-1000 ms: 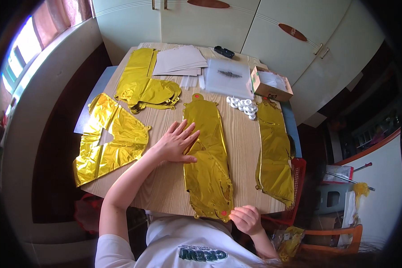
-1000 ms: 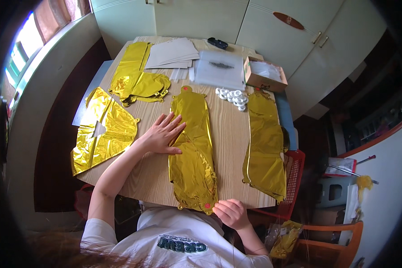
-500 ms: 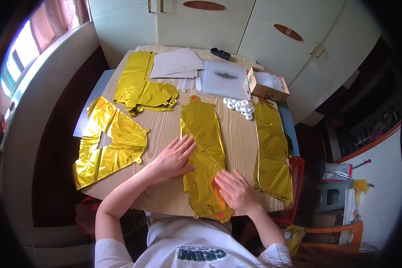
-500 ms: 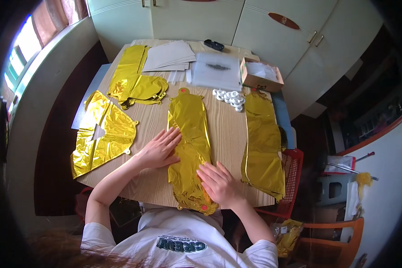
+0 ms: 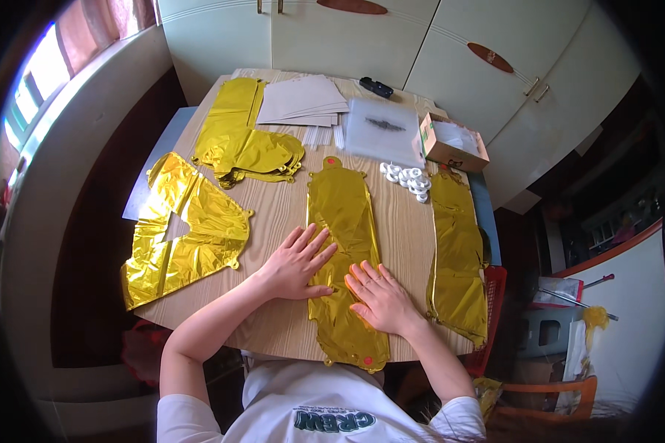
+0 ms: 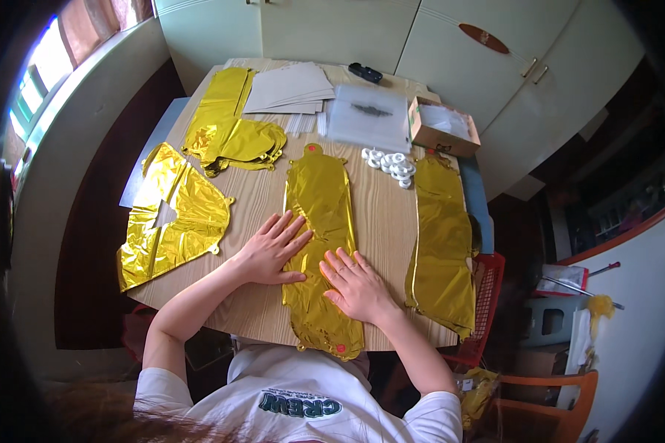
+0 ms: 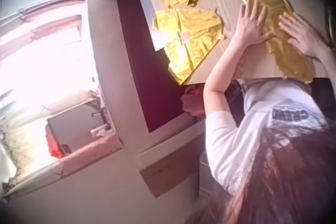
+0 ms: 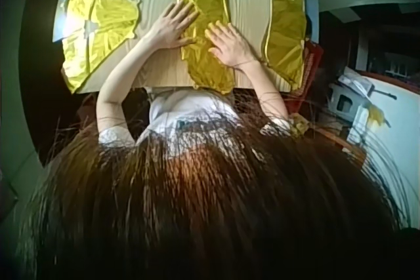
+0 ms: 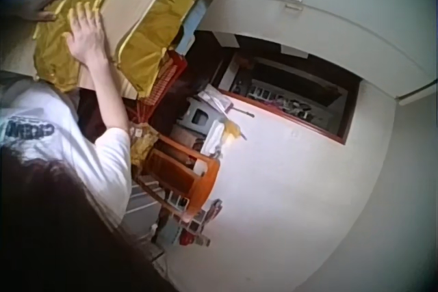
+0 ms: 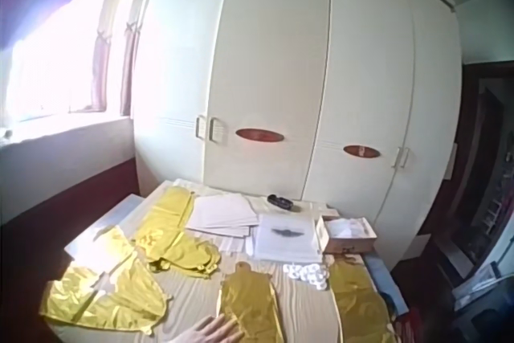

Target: Folding gold foil packaging materials on a wooden table.

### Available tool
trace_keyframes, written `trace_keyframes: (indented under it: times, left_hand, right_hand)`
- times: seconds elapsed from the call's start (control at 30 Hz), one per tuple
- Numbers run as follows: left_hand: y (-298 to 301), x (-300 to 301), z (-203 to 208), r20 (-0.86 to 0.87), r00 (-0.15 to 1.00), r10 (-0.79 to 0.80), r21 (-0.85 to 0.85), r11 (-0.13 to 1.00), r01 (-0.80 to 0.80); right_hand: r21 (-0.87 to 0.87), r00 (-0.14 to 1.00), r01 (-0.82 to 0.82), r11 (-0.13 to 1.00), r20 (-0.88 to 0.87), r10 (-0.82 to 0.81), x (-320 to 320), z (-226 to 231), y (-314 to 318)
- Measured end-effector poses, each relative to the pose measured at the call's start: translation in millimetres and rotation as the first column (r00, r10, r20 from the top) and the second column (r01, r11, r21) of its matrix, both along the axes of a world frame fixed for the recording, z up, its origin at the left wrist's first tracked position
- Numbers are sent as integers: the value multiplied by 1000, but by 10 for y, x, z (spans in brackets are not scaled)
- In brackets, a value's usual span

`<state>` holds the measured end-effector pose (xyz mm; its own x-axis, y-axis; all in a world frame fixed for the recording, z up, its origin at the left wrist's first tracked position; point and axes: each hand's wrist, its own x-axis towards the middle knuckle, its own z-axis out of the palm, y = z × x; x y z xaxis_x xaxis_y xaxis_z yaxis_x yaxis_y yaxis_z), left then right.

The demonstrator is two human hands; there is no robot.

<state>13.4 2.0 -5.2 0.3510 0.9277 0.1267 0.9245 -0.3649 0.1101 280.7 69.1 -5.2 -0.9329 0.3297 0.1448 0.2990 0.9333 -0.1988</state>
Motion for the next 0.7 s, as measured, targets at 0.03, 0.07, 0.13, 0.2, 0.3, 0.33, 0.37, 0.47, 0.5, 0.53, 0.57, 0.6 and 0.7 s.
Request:
trace_keyframes:
  times: [0.03,0.07,0.13,0.2,0.3,0.33,0.37,0.47,0.5,0.53,0.57,0.6,0.7]
  left_hand:
    - [-2,2,-5,3,1000,1,-1,1000,-1]
    - [4,2,-7,5,1000,0,0,1000,0]
    - [3,4,-8,4,1000,-1,1,1000,1]
    - [3,0,-7,-5,1000,-6,4,1000,6]
    - [4,-4,-21,-4,1000,-7,14,1000,7]
    - [2,-5,-18,1,1000,-3,7,1000,3]
    - [13,-6,-9,2,1000,-2,-1,1000,2]
    - [16,3,-10,-14,1000,1,-12,1000,-1]
    - [11,1,-11,-24,1000,5,-13,1000,-5]
    - [15,-3,-4,-20,1000,-8,-13,1000,7]
    - [8,5,-3,-13,1000,-18,-17,1000,18]
    - [4,14,5,-5,1000,-30,-21,999,29]
    - [-42,111,70,114,984,-136,-39,989,142]
  right_hand:
    - [-5,1000,-1,1000,-1,1,3,-3,-3]
    - [-8,1000,-1,1000,-3,1,6,1,2]
    - [-21,1000,-7,1000,-3,7,11,-7,8]
    - [-41,1000,-2,999,-17,1,11,-9,35]
    - [-48,998,24,999,-48,-26,-35,19,153]
    - [-22,998,35,999,-55,-36,-77,30,221]
    - [1,997,49,999,-64,-49,-114,32,290]
    - [24,996,86,996,-40,-85,-192,-81,405]
    - [34,995,95,995,-36,-94,-209,-111,428]
    - [43,994,99,994,-41,-97,-202,-134,439]
    - [48,994,101,994,-40,-100,-194,-138,426]
    - [54,994,104,993,-40,-102,-190,-139,422]
    - [59,994,106,993,-24,-104,-195,-126,414]
